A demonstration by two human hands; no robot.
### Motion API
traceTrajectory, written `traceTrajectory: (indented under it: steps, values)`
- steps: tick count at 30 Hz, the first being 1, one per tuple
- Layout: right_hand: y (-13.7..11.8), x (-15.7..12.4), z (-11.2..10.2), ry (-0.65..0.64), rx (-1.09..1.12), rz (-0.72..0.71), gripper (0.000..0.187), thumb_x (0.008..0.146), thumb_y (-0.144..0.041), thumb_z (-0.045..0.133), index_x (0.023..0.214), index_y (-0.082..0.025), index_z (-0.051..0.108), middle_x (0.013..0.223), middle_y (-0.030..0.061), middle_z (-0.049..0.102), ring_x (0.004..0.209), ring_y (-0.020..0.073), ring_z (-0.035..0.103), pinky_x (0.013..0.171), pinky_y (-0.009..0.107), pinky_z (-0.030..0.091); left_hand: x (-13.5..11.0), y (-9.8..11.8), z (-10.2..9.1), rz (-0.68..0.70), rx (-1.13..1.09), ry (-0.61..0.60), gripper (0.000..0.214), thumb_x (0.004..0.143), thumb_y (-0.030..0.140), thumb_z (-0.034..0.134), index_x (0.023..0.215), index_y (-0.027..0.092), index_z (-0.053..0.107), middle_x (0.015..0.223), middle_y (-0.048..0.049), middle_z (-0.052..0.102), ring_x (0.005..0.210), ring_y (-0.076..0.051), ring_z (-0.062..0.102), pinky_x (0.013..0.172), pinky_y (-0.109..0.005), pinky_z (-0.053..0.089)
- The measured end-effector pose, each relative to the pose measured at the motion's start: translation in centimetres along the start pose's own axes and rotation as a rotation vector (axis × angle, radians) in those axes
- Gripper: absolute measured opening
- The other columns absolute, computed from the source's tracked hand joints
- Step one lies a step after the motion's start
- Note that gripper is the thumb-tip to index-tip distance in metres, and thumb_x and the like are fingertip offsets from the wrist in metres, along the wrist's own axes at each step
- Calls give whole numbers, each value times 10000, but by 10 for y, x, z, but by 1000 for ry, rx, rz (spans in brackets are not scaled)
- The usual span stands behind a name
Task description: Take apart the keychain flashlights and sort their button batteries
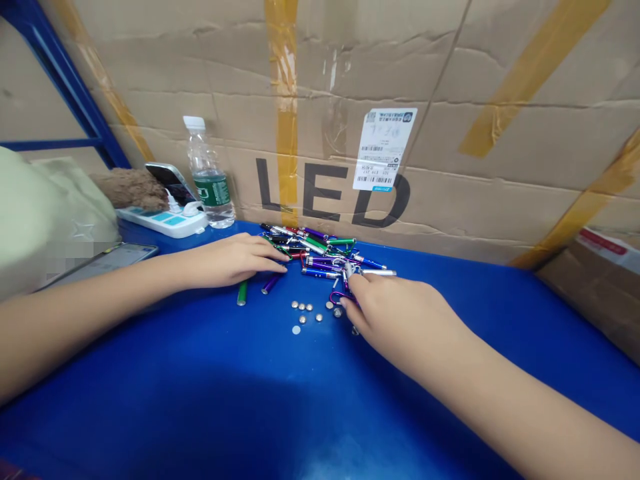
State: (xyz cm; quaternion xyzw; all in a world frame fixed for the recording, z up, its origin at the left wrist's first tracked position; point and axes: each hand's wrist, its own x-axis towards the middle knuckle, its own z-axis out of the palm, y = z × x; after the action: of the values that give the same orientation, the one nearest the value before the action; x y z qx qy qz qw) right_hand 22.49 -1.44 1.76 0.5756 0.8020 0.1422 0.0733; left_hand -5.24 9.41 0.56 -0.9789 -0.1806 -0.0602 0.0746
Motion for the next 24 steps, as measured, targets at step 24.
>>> traceTrajectory:
  steps: [24]
  values:
    - [5,15,23,493,313,-47,436,917,-364,506,1267,-105,529,1165,162,660,1042,312,629,846,440,515,46,35,12,-315,-487,461,171,913,209,572,1045,167,671,1031,-49,697,981,-162,625,916,-333,481]
